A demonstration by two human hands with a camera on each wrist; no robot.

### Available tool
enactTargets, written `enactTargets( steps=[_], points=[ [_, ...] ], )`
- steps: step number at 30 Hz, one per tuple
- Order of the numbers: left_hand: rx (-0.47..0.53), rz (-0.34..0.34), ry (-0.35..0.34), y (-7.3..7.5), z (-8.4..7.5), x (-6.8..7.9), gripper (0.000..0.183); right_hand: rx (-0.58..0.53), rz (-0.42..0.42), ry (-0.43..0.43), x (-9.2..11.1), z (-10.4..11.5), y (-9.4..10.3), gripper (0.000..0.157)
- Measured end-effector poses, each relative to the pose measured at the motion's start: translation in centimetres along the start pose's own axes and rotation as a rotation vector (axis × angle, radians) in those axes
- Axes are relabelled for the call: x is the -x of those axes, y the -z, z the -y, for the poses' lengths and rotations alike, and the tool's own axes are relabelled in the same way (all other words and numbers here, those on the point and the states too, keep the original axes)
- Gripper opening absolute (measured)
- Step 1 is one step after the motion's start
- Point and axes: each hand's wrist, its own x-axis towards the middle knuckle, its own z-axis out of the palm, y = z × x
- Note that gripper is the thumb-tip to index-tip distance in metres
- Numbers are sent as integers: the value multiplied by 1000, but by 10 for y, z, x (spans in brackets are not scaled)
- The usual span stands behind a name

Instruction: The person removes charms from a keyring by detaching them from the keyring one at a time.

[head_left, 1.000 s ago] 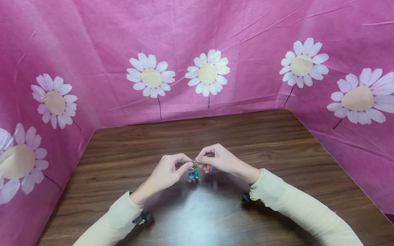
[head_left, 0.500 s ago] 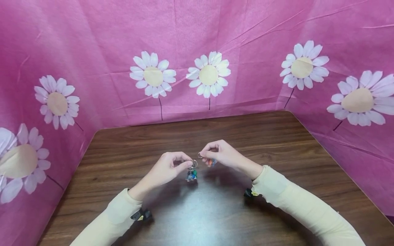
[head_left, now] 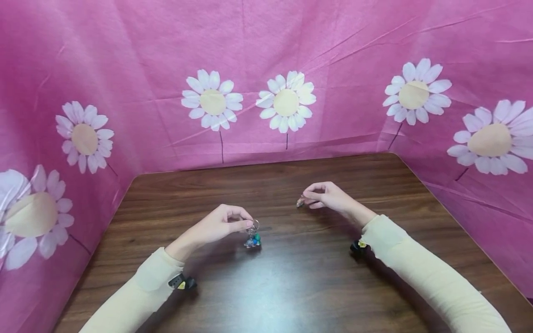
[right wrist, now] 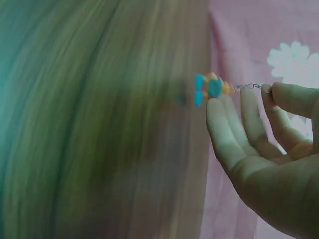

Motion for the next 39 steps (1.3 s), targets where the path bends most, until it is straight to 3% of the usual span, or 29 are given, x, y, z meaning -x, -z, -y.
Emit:
enactTargets(
  steps=[5, 11, 20, 26, 30, 39],
  points=[
    [64, -3, 13, 5, 5, 1, 18, 102, -69, 56, 1, -11, 20, 32],
    [100, -4, 24, 9, 7, 1, 19, -48, -75, 54, 4, -17, 41, 31],
    [84, 6, 6, 13, 7, 0, 19, -99, -129, 7, 9, -20, 64, 30],
    [61, -16, 26, 16, 8, 0, 17, -140, -24, -61, 9, -27, 74, 33],
    [79, -15, 29, 14, 9, 0, 19, -44, 21, -82, 7, -31, 77, 38],
    [63, -14, 12, 14, 11, 0, 17, 320, -95, -48, -3, -33, 77, 29]
  ],
)
